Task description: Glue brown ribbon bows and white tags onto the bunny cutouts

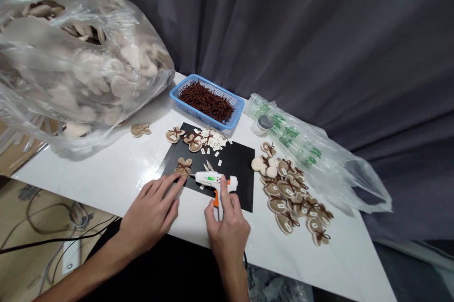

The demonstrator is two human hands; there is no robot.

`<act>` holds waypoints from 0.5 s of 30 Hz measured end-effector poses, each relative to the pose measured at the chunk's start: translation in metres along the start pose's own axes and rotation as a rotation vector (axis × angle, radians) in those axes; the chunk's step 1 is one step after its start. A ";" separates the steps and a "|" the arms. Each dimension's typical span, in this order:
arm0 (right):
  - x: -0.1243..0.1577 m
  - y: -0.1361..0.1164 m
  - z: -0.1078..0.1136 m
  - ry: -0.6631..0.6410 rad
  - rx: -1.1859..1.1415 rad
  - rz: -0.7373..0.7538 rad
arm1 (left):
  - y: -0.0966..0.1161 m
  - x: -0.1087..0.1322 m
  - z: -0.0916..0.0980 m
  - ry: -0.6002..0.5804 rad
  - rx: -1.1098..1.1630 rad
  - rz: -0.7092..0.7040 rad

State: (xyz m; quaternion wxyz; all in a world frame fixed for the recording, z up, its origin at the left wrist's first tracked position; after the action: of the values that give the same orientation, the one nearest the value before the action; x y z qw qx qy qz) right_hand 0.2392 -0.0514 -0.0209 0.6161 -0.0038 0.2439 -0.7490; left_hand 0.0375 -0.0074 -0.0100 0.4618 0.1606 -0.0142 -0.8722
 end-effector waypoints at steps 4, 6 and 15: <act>0.000 -0.001 0.001 -0.001 -0.018 -0.008 | 0.000 0.000 -0.001 -0.010 0.021 0.015; 0.000 0.000 0.001 -0.003 -0.036 -0.002 | 0.000 0.000 -0.001 -0.006 0.039 0.022; 0.000 0.001 0.001 0.029 -0.072 0.051 | -0.001 0.002 -0.004 0.001 0.026 0.015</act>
State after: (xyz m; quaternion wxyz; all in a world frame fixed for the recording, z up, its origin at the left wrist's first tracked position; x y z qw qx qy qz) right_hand 0.2402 -0.0514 -0.0201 0.6308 -0.0091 0.2797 -0.7237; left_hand 0.0368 -0.0084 -0.0146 0.4664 0.1671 -0.0264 -0.8682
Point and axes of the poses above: each hand's wrist, its own x-axis away from the middle knuckle, its own z-axis out of the back of the hand, y = z × x, the point moved 2 cm from there along -x, towards the middle knuckle, and after that the axes turned 4 degrees about -y, right-handed, at the moved point
